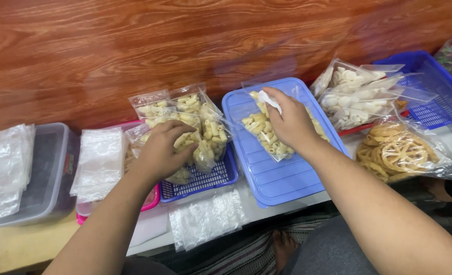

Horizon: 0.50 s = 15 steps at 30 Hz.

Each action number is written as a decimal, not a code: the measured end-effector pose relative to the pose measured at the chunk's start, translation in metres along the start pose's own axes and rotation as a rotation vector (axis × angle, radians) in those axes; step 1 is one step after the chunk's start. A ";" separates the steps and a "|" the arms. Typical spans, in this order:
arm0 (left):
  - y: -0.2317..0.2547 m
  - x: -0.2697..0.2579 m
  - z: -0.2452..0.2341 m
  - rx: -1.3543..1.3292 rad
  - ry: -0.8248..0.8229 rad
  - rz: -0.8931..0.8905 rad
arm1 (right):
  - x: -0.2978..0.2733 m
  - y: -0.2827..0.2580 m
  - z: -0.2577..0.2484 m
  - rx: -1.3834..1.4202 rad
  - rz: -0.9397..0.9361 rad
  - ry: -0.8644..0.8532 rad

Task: The person wipes individual clear plastic packets containing pasta by hand using a white cloth, handling them one at a time and placing them on a blue tray.

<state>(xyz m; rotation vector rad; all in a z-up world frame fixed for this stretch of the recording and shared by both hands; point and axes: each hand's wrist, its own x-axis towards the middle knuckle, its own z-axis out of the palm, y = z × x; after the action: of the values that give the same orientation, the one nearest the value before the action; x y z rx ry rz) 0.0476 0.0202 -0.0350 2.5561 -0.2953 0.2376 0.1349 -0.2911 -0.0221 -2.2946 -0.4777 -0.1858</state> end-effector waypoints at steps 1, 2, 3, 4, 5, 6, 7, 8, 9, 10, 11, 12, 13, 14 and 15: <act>0.000 -0.001 -0.006 0.003 0.003 -0.012 | -0.002 -0.009 0.005 0.005 -0.005 -0.010; -0.001 -0.003 -0.012 0.054 -0.006 -0.027 | -0.003 -0.019 0.010 0.032 -0.003 -0.055; -0.002 -0.005 -0.018 0.105 -0.016 -0.043 | -0.005 -0.029 0.016 0.060 -0.001 -0.101; -0.002 -0.008 -0.024 0.110 -0.011 -0.057 | -0.006 -0.031 0.026 0.066 -0.010 -0.112; -0.001 -0.010 -0.031 0.146 -0.060 -0.139 | -0.007 -0.033 0.036 0.066 -0.081 -0.160; 0.000 -0.012 -0.037 0.180 -0.110 -0.218 | -0.009 -0.035 0.046 0.065 -0.149 -0.205; -0.001 -0.015 -0.042 0.182 -0.107 -0.230 | -0.011 -0.038 0.055 0.070 -0.156 -0.215; -0.001 -0.018 -0.047 0.215 -0.158 -0.258 | -0.012 -0.041 0.063 0.079 -0.200 -0.231; -0.002 -0.021 -0.053 0.247 -0.210 -0.286 | -0.014 -0.045 0.072 0.088 -0.244 -0.247; -0.011 -0.023 -0.048 0.248 -0.205 -0.299 | -0.014 -0.050 0.077 0.092 -0.253 -0.256; -0.019 -0.025 -0.044 0.314 -0.230 -0.323 | -0.014 -0.055 0.082 0.094 -0.318 -0.242; -0.028 -0.027 -0.041 0.380 -0.256 -0.347 | -0.014 -0.061 0.087 0.096 -0.384 -0.228; -0.037 -0.028 -0.036 0.380 -0.252 -0.360 | -0.014 -0.064 0.092 0.101 -0.392 -0.236; -0.046 -0.030 -0.032 0.396 -0.263 -0.349 | -0.014 -0.066 0.098 0.101 -0.422 -0.221; -0.055 -0.032 -0.027 0.411 -0.274 -0.338 | -0.014 -0.069 0.103 0.102 -0.451 -0.204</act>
<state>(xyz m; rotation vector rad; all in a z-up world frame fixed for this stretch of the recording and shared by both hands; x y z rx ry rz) 0.0282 0.0851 -0.0470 2.9922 0.1030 -0.2030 0.0938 -0.1772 -0.0518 -2.0861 -1.0846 -0.1429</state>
